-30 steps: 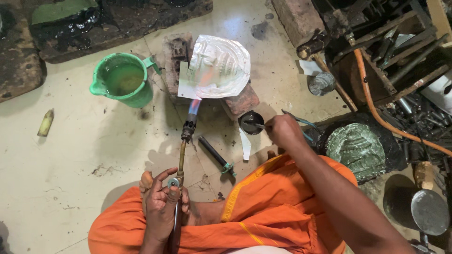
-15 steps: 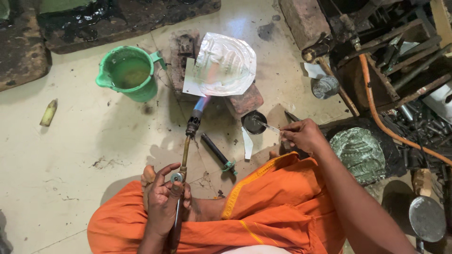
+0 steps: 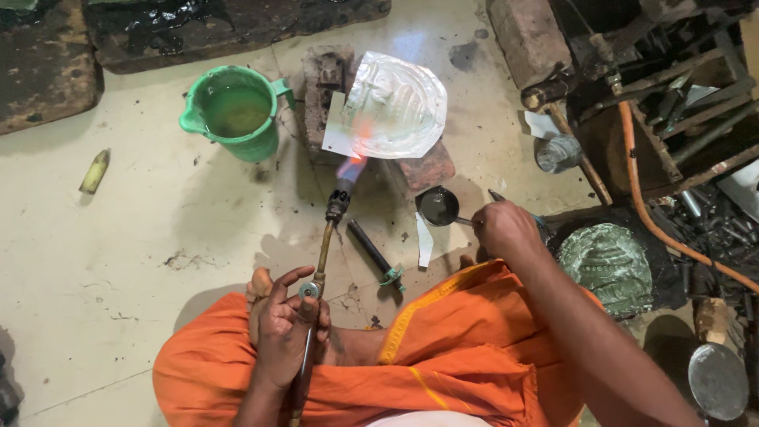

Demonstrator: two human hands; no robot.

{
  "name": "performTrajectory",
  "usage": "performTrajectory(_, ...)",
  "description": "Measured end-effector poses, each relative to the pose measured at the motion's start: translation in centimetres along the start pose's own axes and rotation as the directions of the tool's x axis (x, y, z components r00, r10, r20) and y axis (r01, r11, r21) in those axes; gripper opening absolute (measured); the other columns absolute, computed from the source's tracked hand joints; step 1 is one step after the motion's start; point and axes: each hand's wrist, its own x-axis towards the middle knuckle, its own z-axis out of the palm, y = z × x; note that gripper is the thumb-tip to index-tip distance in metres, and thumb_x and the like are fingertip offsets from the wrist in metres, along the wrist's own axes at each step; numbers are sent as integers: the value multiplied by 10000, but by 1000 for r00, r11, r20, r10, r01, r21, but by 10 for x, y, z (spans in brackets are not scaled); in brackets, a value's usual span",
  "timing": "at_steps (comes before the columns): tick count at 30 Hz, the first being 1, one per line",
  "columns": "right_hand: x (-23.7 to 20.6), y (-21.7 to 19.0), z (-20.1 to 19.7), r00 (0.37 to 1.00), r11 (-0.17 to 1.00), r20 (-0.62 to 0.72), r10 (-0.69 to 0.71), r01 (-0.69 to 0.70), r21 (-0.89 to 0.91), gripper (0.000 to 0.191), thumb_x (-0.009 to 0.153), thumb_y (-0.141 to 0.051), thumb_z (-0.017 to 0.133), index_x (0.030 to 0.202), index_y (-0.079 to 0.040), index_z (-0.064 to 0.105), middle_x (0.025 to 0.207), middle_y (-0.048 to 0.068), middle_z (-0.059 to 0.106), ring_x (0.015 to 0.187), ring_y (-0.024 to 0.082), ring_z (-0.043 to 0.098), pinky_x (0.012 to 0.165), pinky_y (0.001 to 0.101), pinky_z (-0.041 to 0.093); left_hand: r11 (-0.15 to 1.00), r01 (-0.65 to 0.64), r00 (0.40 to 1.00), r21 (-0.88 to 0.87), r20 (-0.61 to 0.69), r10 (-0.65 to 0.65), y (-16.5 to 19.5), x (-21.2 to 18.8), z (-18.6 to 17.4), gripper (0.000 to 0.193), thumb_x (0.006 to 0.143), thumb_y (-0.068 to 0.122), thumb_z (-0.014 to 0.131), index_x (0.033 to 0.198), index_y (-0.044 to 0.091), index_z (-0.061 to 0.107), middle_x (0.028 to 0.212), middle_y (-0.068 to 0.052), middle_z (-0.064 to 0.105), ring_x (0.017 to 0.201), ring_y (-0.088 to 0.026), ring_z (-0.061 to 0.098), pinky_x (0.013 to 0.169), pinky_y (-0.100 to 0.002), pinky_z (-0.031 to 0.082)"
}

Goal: The person sits on the workshop floor holding a blowtorch in one hand and a thin metal rod in the other, heating the rod in the torch flame and touching it to a white paper-covered mold on a brick. The person repeatedly reheats the rod and works it against the mold, occasionally using a small crucible and pliers nearby.

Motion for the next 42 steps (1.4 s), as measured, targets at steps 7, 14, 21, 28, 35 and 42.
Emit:
performTrajectory(7, 23, -5, 7, 981, 977, -76, -178, 168, -130, 178, 866, -158, 645, 902, -132, 818, 917, 161, 743, 899, 350, 716, 823, 465, 578, 999, 32, 999, -18, 0, -32, -1, 0, 2, 659, 916, 397, 671, 1423, 38, 451, 691, -63, 640, 538, -107, 568, 507, -222, 451)
performTrajectory(14, 11, -11, 7, 990, 978, -136, -31, 59, 202, 198, 868, -210, 693, 1019, -160, 810, 891, 153, 754, 835, 348, 737, 806, 445, 584, 1000, 13, 1000, 20, 4, -13, 0, 1, 0, 655, 914, 386, 680, 1419, 35, 454, 683, -65, 644, 536, -107, 568, 499, -228, 452)
performTrajectory(21, 0, 10, 2, 994, 991, -95, 50, -37, 129, 197, 923, -232, 696, 1078, -179, 807, 980, 116, 753, 888, 316, 721, 837, 436, 568, 998, 47, 999, -43, -6, -48, -3, 3, 3, 661, 908, 376, 681, 1422, 32, 449, 691, -68, 639, 537, -115, 567, 510, -230, 455)
performTrajectory(28, 27, 7, 30, 959, 983, -216, -183, 172, -67, 199, 909, -147, 677, 1041, -176, 823, 1054, 86, 739, 915, 289, 716, 878, 421, 561, 999, 22, 1000, 25, -21, -21, -2, 1, 6, 634, 928, 374, 666, 1414, 21, 463, 673, -76, 637, 519, -115, 557, 493, -234, 440)
performTrajectory(35, 37, 15, 38, 981, 967, -185, -55, 98, 233, 200, 866, -127, 722, 1033, -152, 828, 910, 147, 757, 804, 319, 723, 792, 423, 581, 1000, 14, 1000, 14, -8, -14, -3, 1, 5, 663, 918, 395, 676, 1416, 17, 457, 657, -70, 623, 518, -109, 557, 490, -230, 433)
performTrajectory(42, 35, 54, 43, 997, 761, -29, 68, -33, 648, 224, 847, -111, 785, 1054, -32, 815, 829, 137, 796, 697, 175, 701, 664, 348, 569, 1000, 26, 1000, 7, -11, -26, -3, 2, 2, 671, 907, 394, 684, 1414, 18, 455, 671, -73, 635, 520, -112, 565, 498, -232, 448)
